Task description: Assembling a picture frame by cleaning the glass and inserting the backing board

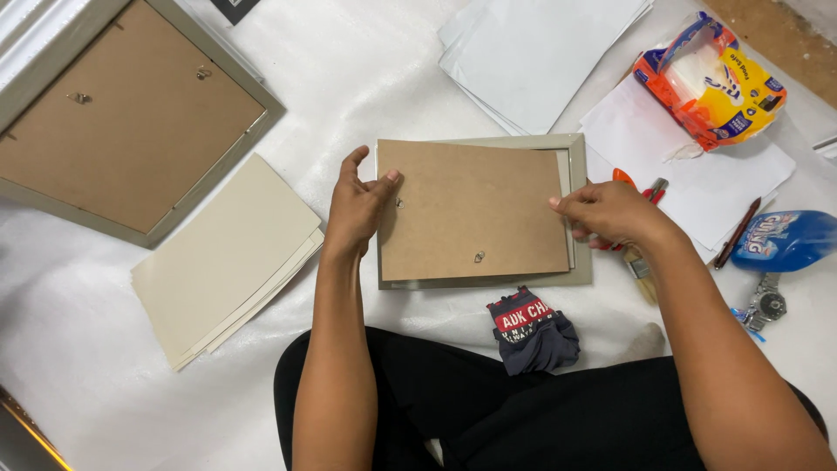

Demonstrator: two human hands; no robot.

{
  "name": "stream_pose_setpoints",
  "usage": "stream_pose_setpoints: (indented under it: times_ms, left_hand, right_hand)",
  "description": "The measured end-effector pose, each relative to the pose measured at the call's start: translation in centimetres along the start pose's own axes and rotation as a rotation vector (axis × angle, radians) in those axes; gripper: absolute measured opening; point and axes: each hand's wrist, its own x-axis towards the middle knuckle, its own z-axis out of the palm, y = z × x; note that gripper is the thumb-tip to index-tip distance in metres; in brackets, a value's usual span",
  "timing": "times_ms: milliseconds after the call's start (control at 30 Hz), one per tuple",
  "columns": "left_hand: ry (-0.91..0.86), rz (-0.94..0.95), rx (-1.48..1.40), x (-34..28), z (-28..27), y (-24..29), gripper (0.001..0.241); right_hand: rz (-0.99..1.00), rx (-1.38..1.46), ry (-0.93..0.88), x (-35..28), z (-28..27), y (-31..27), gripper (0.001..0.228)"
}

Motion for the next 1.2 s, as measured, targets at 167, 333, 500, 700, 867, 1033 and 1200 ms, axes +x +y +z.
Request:
stream_pose_setpoints:
  times_ms: [167,333,500,700,867,1033,1200]
  left_hand:
    - [0.034,0.037,-0.081,0.4,-0.5,0.0,0.086]
    - [0.116,0.034,-0.183,0.5,-1.4,0.1,0.089]
    - [0.182,0.007,-0.375,-0.4,-0.6,3.0,0.093]
    - [0.356,0.167,-0.555,-0.5,-2.3,4.1,0.085]
    - [0.488,0.149,-0.447,0.1,-3.0,2.8,0.076]
    - [0.409,0.132,-0.075,0.4,-1.9,2.0,0.064]
    - [0.265,0.092,0.287,1.6,-1.3,0.4,0.071]
  right_hand:
    - [0.008,0.145,-0.106,1.3,-0.1,1.1,0.066]
    - [-0.061,0.205,-0.06,1.1,-0.8,1.2,0.065]
    - [-0.149,0.532,-0.122,0.7,-1.1,1.0,0.047]
    - [-0.394,0.773,-0.07,2.2,-0.6,-0.3,0.035]
    - [-0.37,0.766,0.0,8.8,0.5,-3.7,0.032]
    - [-0.393,0.66,0.013,17.8,3.7,-8.8,0.026]
    - [-0.365,0.656,-0.069,21.6,5.7,-12.5,0.031]
